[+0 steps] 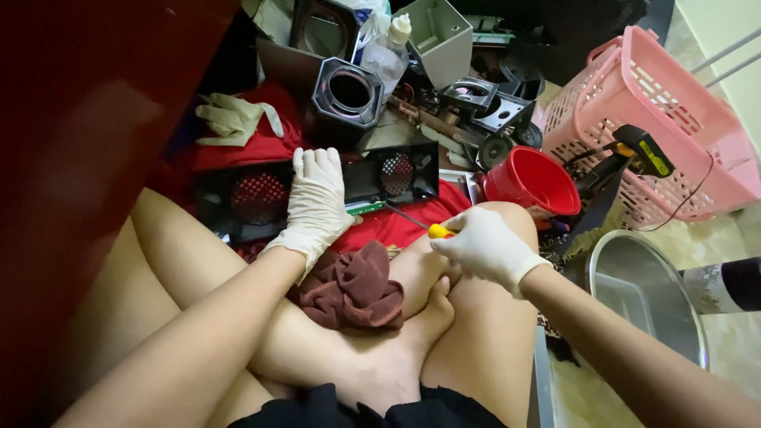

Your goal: Disassembling, cleaning, and inspecting electronic components using a screwdriver and a cloth.

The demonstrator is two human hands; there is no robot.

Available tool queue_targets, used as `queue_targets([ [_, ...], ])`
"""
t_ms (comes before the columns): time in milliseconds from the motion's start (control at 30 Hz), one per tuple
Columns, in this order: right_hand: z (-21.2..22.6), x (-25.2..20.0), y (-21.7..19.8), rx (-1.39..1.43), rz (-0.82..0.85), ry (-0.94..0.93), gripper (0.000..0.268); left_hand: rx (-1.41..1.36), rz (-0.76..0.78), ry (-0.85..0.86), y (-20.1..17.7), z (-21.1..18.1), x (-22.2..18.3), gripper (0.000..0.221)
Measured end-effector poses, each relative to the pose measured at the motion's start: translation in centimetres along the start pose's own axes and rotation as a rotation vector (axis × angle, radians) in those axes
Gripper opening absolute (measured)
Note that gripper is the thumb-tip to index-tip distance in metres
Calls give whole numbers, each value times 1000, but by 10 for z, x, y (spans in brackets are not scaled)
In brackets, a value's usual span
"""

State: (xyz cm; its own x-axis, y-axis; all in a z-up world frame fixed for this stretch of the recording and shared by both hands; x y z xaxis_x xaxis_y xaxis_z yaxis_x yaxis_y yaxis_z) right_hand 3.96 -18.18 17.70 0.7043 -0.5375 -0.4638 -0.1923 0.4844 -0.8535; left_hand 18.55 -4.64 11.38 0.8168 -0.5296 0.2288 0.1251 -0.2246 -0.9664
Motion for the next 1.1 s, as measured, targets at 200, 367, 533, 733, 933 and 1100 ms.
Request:
queue_targets([
  [200,20,-3,-9,-257,-10,-84,24,-23,-18,0,-7,-2,0,111],
  [367,-7,-12,-2,718,232,135,24,35,-47,11,-6,-4,-4,114],
  [533,-47,-37,-25,361,239,163,27,-34,-66,137,-15,-22,-9,119],
  [733,-77,-15,-17,156,165,112,43,-28,-210,234,-36,-29,-1,121],
  [933,-24,12,-4,-71,31,-169,51,-99,-427,156,-134,-14,3,108],
  [1100,-3,58,15,-136,-4,-217,46,-92,-503,196,-166,-25,36,101],
])
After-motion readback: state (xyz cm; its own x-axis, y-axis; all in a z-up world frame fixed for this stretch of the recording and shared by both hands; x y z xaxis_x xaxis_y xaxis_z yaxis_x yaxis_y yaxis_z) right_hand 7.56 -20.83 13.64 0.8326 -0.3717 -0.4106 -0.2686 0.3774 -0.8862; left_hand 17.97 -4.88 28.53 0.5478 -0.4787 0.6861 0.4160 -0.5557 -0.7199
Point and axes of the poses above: each hand's wrist, its own x-axis towards the middle knuckle, its own y-axis out of the palm, z = x × y, the point moved 10 cm from there along x, towards the middle knuckle, and after that the axes turned 3 degrees about z, right-handed, at the moved point
